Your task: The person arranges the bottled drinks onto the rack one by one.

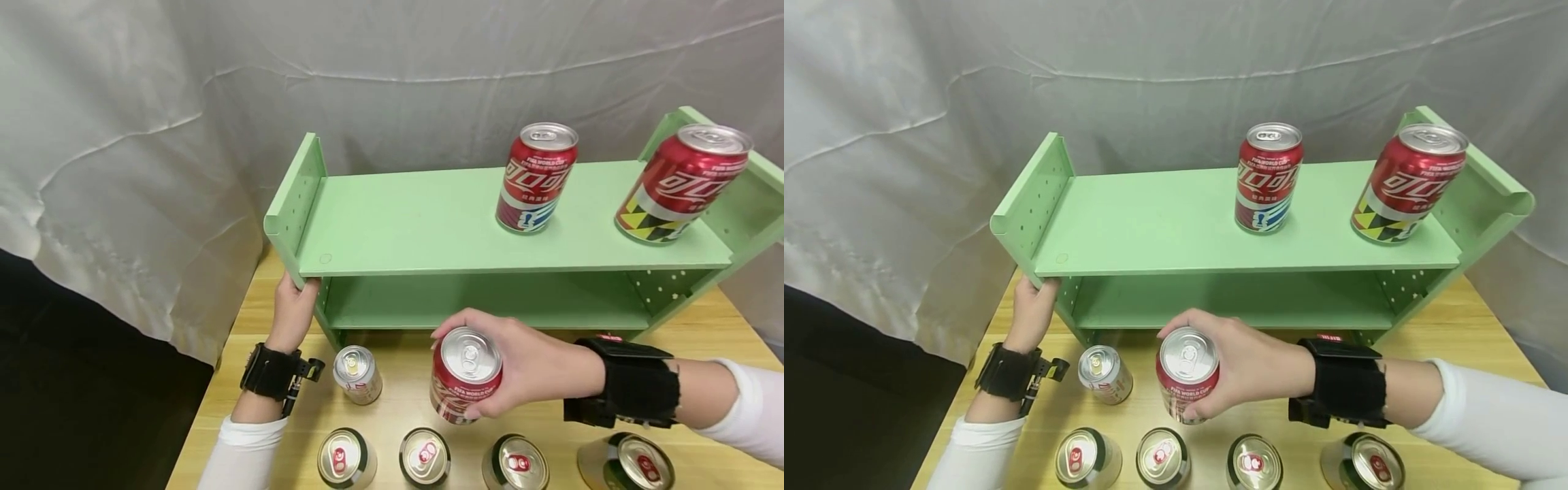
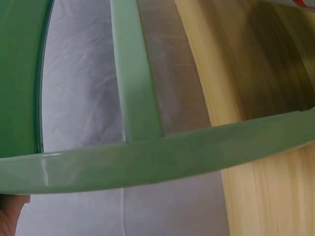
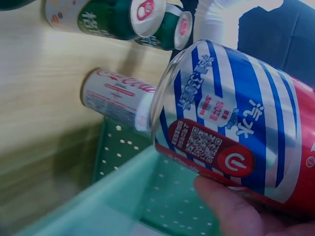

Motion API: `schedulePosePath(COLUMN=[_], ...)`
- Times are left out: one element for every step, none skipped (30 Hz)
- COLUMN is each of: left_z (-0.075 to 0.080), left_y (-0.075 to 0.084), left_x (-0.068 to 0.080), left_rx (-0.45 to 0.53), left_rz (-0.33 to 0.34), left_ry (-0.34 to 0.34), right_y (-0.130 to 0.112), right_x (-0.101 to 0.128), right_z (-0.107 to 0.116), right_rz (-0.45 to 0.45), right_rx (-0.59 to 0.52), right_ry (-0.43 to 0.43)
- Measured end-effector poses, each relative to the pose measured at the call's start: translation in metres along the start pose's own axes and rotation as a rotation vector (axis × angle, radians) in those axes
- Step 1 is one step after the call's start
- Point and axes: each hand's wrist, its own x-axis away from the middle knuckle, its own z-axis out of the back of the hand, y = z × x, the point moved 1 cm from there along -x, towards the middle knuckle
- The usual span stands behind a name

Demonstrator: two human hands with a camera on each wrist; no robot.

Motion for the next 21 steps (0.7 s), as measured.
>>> schedulePosePath(left_z=[0.0,0.001,0.001,0.001,0.001,0.002,0.002,0.002,0.002,0.002,0.002,0.001,0.001,0.001,0.0,0.0,0.0,0.0,0.0,0.001,0.001], left_y=[0.0,0.001,0.001,0.002,0.002,0.002,0.003,0.003,0.003,0.003,0.003,0.003,0.003,0.003,0.002,0.002,0.002,0.001,0.001,0.0,0.0], left_x=[0.0,0.0,0.0,0.0,0.0,0.0,0.0,0.0,-0.001,-0.001,-0.001,-0.002,-0.002,-0.002,-0.002,-0.003,-0.003,-0.002,-0.002,-0.001,0.0], left_rx=[-0.001,-0.002,-0.004,-0.006,-0.005,-0.004,-0.004,-0.003,-0.002,-0.001,0.002,0.0,0.001,-0.002,-0.004,-0.006,-0.007,-0.008,-0.006,-0.006,-0.004], left_rz=[-0.002,-0.006,-0.01,-0.013,-0.017,-0.019,-0.022,-0.022,-0.022,-0.02,-0.021,-0.02,-0.019,-0.018,-0.016,-0.013,-0.01,-0.004,0.002,0.008,0.013], left_ry=[0.0,0.001,0.0,-0.001,-0.002,-0.002,-0.001,-0.002,-0.001,0.001,0.002,0.002,0.001,-0.001,-0.003,-0.005,-0.007,-0.007,-0.008,-0.007,-0.005], right_y=[-0.003,-0.006,-0.009,-0.012,-0.014,-0.017,-0.019,-0.022,-0.025,-0.029,-0.033,-0.037,-0.04,-0.044,-0.047,-0.049,-0.051,-0.053,-0.055,-0.056,-0.057], right_x=[0.001,0.001,0.001,0.002,0.002,0.002,0.002,0.002,0.001,0.001,0.001,0.0,0.0,-0.001,-0.002,-0.003,-0.004,-0.005,-0.006,-0.008,-0.009], right_z=[0.001,0.003,0.005,0.006,0.008,0.01,0.012,0.013,0.015,0.017,0.02,0.022,0.025,0.028,0.03,0.032,0.034,0.036,0.037,0.037,0.038], right_rz=[-0.001,-0.003,-0.001,-0.003,-0.003,-0.005,-0.009,-0.008,-0.006,-0.007,-0.006,-0.006,-0.007,-0.007,-0.007,-0.006,-0.003,0.0,0.004,0.005,0.004], right_rx=[0.006,0.012,0.016,0.018,0.023,0.024,0.034,0.042,0.056,0.07,0.086,0.101,0.112,0.12,0.129,0.13,0.131,0.13,0.13,0.127,0.121], right_ry=[0.003,0.008,0.013,0.016,0.021,0.025,0.026,0.029,0.034,0.039,0.048,0.055,0.063,0.072,0.08,0.085,0.089,0.091,0.09,0.087,0.082])
